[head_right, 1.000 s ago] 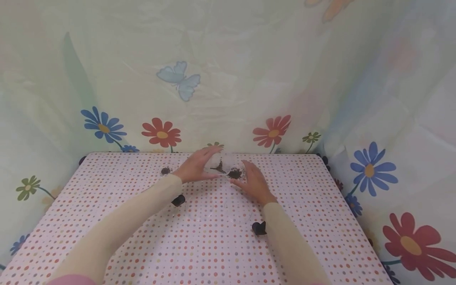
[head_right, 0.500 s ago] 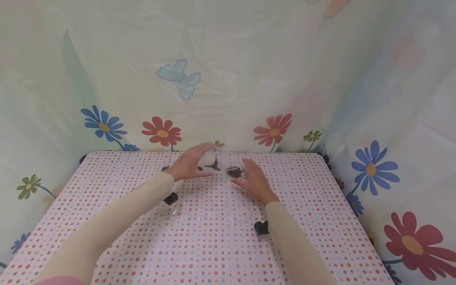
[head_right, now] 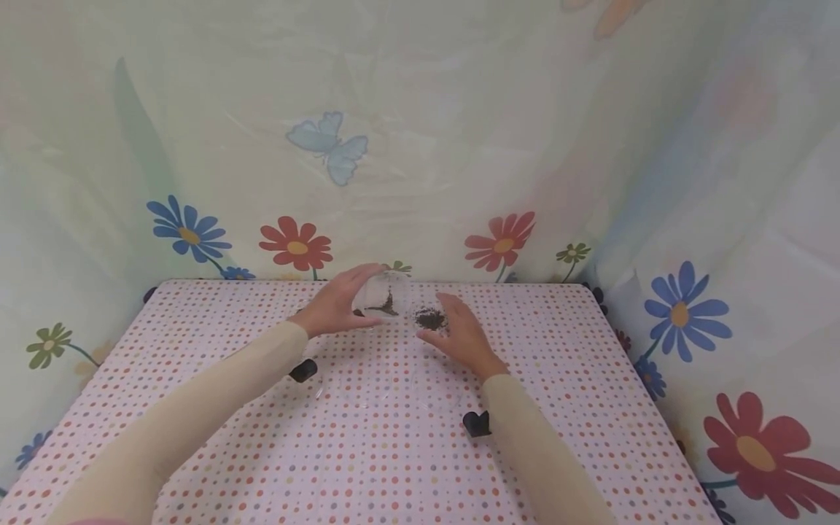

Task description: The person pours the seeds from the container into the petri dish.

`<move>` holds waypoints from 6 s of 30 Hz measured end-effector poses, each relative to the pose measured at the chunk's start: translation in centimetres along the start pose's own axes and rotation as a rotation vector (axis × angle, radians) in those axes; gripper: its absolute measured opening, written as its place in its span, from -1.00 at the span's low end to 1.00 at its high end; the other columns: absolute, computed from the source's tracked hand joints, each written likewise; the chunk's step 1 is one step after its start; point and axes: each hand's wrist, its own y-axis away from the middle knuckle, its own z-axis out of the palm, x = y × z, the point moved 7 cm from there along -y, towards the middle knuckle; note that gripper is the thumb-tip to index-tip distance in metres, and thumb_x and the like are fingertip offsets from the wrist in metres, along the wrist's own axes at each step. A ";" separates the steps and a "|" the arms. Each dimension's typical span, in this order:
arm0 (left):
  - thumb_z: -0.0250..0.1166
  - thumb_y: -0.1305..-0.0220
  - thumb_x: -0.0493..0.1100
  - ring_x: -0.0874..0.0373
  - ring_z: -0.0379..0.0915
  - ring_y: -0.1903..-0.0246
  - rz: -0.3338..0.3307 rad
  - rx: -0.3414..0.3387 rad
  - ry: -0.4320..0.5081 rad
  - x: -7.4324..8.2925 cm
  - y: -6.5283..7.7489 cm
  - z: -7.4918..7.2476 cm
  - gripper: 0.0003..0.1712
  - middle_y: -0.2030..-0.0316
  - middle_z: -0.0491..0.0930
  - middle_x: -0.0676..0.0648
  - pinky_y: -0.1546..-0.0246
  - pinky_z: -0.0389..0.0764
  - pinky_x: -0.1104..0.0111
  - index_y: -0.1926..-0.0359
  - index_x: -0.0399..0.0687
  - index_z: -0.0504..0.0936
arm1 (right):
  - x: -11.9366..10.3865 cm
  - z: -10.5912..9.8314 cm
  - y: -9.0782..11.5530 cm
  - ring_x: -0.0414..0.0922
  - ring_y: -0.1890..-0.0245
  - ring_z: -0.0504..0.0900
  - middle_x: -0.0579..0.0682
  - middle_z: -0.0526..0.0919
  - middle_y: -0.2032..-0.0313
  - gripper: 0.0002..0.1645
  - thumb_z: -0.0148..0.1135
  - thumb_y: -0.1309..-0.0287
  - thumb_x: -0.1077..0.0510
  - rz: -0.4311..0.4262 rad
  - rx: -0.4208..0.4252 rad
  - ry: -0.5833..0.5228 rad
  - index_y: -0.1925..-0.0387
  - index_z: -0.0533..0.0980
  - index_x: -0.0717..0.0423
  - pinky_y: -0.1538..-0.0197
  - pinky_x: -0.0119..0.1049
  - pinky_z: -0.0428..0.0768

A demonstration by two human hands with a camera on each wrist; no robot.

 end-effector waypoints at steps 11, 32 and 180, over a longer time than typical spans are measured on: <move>0.44 0.15 0.15 0.06 0.17 -0.29 -0.031 0.012 0.016 -0.6 1.1 -0.3 0.11 -0.34 0.17 0.01 -0.26 0.30 0.10 -0.38 0.24 0.00 | -1.2 0.0 -0.2 0.05 -0.39 0.05 0.06 0.06 -0.39 0.11 0.08 0.07 -0.47 -0.032 0.009 -0.002 -0.39 -0.01 -0.03 -0.37 0.06 0.11; 0.41 0.15 0.22 0.08 0.16 -0.30 -0.094 0.032 -0.005 -2.3 2.8 -1.3 0.08 -0.33 0.17 0.06 -0.26 0.30 0.07 -0.37 0.17 0.07 | -3.3 0.9 -1.4 0.05 -0.39 0.05 0.04 0.05 -0.39 0.09 0.10 0.06 -0.46 -0.093 -0.010 -0.021 -0.39 -0.04 -0.11 -0.35 0.10 0.13; 0.29 0.18 0.43 -0.13 0.15 -0.28 -0.974 0.188 0.266 -18.0 21.1 -4.7 0.17 -0.34 0.14 -0.07 -0.17 0.31 -0.10 -0.40 0.27 -0.09 | -12.1 9.3 -7.5 -0.02 -0.41 0.02 -0.04 0.10 -0.38 0.01 0.07 0.05 -0.47 -0.222 -0.155 -0.049 -0.36 0.05 -0.16 -0.40 0.01 0.08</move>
